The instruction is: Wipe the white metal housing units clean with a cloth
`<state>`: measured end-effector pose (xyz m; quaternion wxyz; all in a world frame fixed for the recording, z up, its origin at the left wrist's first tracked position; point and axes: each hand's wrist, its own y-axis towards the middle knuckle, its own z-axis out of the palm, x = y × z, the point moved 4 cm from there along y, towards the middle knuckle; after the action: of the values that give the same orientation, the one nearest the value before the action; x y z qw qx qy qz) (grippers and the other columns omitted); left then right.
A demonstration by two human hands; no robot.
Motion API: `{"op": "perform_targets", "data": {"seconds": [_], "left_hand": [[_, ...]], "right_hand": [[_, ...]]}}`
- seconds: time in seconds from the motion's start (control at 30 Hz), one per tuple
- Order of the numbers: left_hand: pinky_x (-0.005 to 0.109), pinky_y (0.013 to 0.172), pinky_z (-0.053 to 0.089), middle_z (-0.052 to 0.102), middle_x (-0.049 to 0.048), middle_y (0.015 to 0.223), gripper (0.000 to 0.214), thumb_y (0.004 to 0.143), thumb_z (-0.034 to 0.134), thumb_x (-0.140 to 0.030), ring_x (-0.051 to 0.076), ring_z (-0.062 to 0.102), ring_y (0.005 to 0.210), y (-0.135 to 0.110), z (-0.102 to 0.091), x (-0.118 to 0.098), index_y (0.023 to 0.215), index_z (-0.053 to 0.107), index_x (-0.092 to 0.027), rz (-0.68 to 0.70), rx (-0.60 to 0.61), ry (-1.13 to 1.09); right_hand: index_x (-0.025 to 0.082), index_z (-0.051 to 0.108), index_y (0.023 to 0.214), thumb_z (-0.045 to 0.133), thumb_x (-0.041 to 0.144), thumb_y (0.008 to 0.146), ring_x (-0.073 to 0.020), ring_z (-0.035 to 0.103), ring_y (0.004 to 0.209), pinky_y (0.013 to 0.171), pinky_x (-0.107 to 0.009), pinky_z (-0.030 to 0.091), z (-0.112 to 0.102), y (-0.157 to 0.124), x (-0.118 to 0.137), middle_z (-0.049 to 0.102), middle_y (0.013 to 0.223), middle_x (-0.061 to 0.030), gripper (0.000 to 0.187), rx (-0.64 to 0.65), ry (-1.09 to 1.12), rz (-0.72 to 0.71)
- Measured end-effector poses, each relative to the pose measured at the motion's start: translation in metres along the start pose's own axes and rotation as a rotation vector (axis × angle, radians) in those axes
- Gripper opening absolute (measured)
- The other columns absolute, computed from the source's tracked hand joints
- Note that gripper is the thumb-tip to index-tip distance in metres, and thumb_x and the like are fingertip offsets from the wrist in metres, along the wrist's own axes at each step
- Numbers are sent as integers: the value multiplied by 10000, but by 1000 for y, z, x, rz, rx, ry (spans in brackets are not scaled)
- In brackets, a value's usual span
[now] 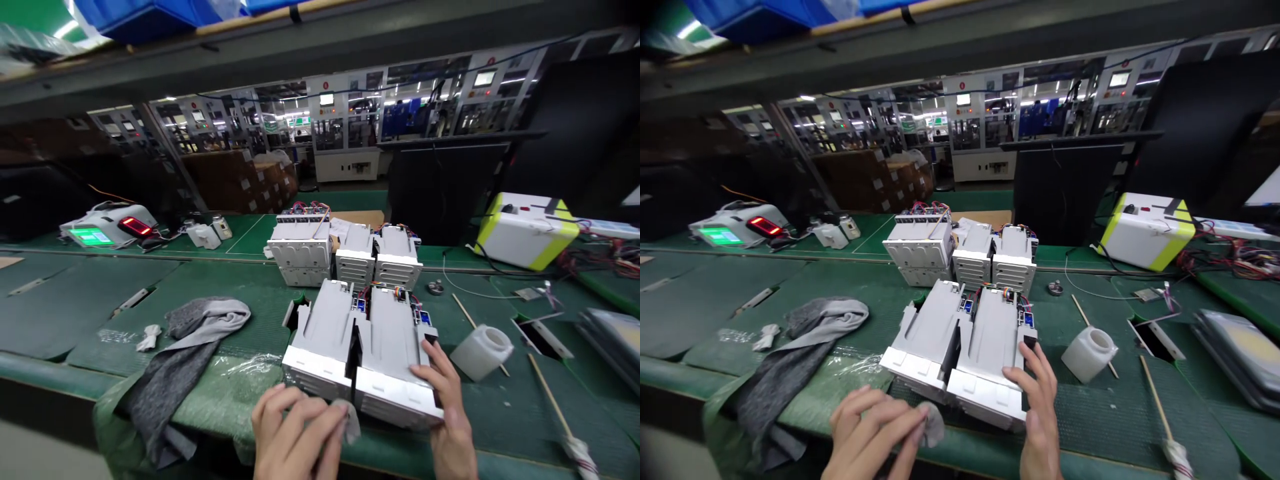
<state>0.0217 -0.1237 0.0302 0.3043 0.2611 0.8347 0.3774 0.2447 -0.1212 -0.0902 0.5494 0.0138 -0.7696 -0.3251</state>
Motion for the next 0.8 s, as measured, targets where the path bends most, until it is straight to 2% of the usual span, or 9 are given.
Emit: {"op": "perform_targets", "data": {"seconds": [0.13,0.2,0.3,0.37,0.5,0.57,0.63,0.7,0.8], "left_hand": [[426,902,357,702,25,804,205,808,691,-73,209,532,867,16,-1,13,961,713,-208,6,-91,155],[431,923,331,718,19,836,196,831,687,-102,218,522,896,21,5,18,985,710,-221,-7,-84,219],[415,955,307,731,1,921,178,886,626,-142,217,510,936,23,16,20,1011,700,-245,-30,37,177],[402,967,307,731,-5,946,191,907,579,-127,204,516,937,19,17,18,1007,693,-243,-21,94,124],[383,986,313,706,-25,820,213,908,528,-97,183,527,887,-1,3,18,913,686,-241,41,165,76],[336,936,359,683,-39,771,176,879,575,-109,168,536,836,-12,-1,20,893,681,-248,118,267,57],[304,858,411,678,-36,780,192,843,609,-85,157,546,798,-20,-5,23,929,677,-243,133,311,19],[304,799,447,677,-9,808,235,838,588,-49,160,554,795,-21,-8,26,972,669,-224,61,270,-31],[304,734,493,665,25,800,239,842,569,-39,171,569,785,-17,-6,22,988,663,-203,-22,200,-138]], "right_hand": [[257,588,1166,385,519,940,-375,224,1440,1088,-587,235,0,0,6,371,1525,-76,402,-5,-52,-14],[260,587,1162,399,475,946,-367,237,1435,1086,-582,238,1,0,5,373,1524,-69,358,-17,-78,-12],[252,590,1165,390,438,957,-356,261,1425,1084,-567,252,1,0,2,378,1520,-71,343,-14,-110,-28],[248,590,1169,389,414,962,-348,272,1422,1077,-552,280,0,1,2,375,1523,-71,332,4,-133,-44],[273,592,1184,405,378,967,-348,308,1408,1075,-558,307,-7,4,8,393,1512,-52,305,47,-220,-74],[294,595,1194,447,389,952,-353,348,1386,1060,-558,341,-9,4,14,412,1499,-43,298,92,-279,-74],[309,586,1209,502,416,927,-357,367,1375,1018,-537,404,-10,4,20,410,1501,-38,313,113,-312,-40],[314,576,1219,522,449,913,-355,355,1385,973,-506,453,-11,7,25,396,1513,-35,338,101,-308,22],[321,579,1221,459,464,941,-327,388,1372,940,-475,484,-18,18,28,412,1505,-27,337,115,-292,83]]}}
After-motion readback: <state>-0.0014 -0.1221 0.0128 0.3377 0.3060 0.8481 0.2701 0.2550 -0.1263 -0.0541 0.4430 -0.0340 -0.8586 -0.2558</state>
